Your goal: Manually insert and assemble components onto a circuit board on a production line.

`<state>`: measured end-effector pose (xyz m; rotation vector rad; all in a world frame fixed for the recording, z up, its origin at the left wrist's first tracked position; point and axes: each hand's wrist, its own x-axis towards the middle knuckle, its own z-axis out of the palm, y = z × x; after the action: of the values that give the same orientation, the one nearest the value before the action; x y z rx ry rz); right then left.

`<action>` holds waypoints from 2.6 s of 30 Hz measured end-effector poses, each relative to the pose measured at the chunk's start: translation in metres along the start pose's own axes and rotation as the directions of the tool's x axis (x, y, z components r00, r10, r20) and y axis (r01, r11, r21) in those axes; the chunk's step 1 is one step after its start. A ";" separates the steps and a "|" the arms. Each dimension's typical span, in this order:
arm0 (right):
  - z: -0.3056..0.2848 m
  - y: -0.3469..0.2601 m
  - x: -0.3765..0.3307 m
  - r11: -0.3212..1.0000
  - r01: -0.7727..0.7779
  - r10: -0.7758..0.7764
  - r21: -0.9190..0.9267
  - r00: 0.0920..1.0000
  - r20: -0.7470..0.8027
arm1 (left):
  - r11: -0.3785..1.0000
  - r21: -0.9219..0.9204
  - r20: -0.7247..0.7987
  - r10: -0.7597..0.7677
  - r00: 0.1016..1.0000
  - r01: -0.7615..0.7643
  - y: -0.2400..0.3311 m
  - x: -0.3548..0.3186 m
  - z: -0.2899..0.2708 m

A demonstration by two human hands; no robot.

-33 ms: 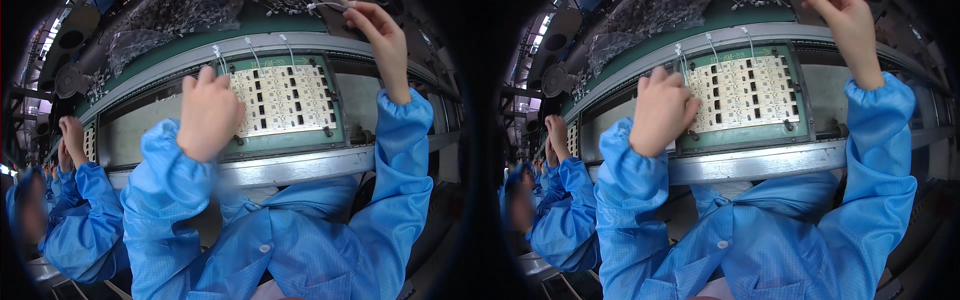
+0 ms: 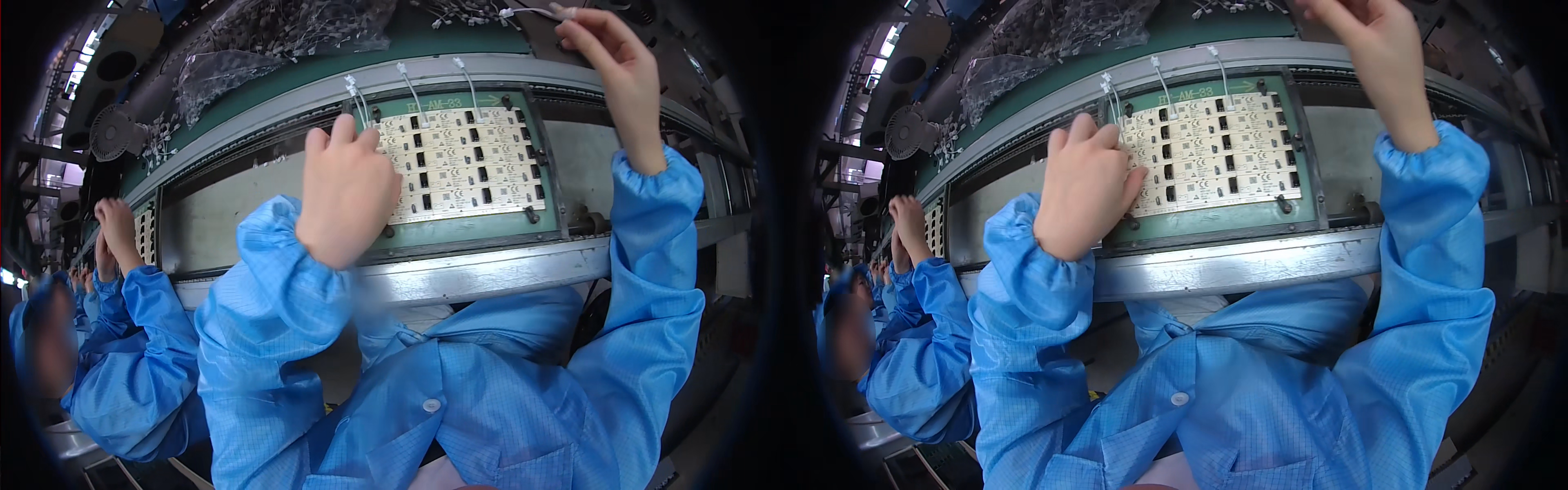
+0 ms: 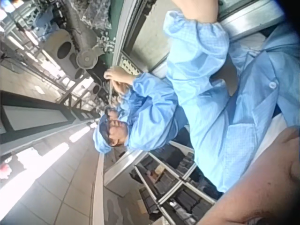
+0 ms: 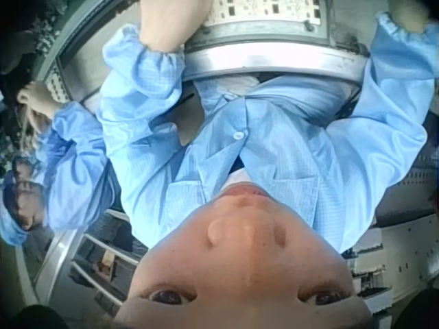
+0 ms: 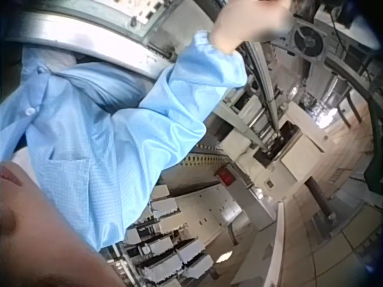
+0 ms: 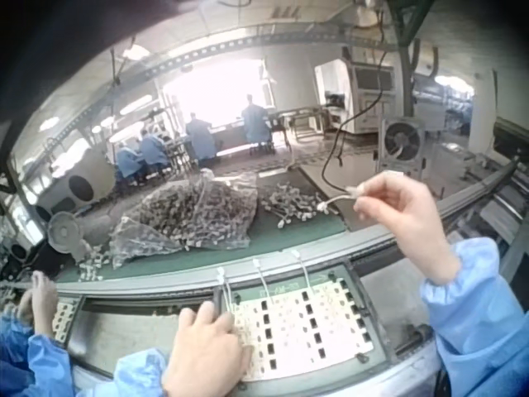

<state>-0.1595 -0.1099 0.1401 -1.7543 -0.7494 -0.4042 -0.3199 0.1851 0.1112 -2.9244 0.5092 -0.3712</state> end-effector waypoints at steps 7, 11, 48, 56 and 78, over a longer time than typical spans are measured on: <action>0.041 -0.008 -0.047 0.992 -0.098 0.103 -0.081 0.993 0.064 | 0.983 -0.113 0.303 -0.106 0.947 0.146 -0.054 0.129 -0.018; 0.054 -0.015 -0.059 0.975 -0.082 0.113 -0.208 0.983 0.144 | 0.969 -0.203 -0.056 -0.152 0.987 0.138 -0.044 0.210 0.052; 0.056 -0.031 -0.043 0.831 0.376 0.009 -0.409 0.727 0.687 | 0.163 -0.984 -0.147 -0.486 0.862 -0.076 -0.089 -0.001 0.001; 0.077 0.098 0.093 0.440 0.384 -0.120 -0.812 0.921 0.371 | 0.929 -0.341 -0.565 -0.084 0.821 -0.140 -0.059 -0.002 0.002; 0.083 0.081 0.153 0.993 -0.114 0.111 0.021 0.989 0.093 | 0.955 -0.295 -0.398 -0.102 0.912 -0.022 -0.033 -0.013 0.021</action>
<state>-0.0005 -0.0025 0.1491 -1.7907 -0.7134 -0.2380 -0.3163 0.2226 0.0946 -3.1484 0.6021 -1.0134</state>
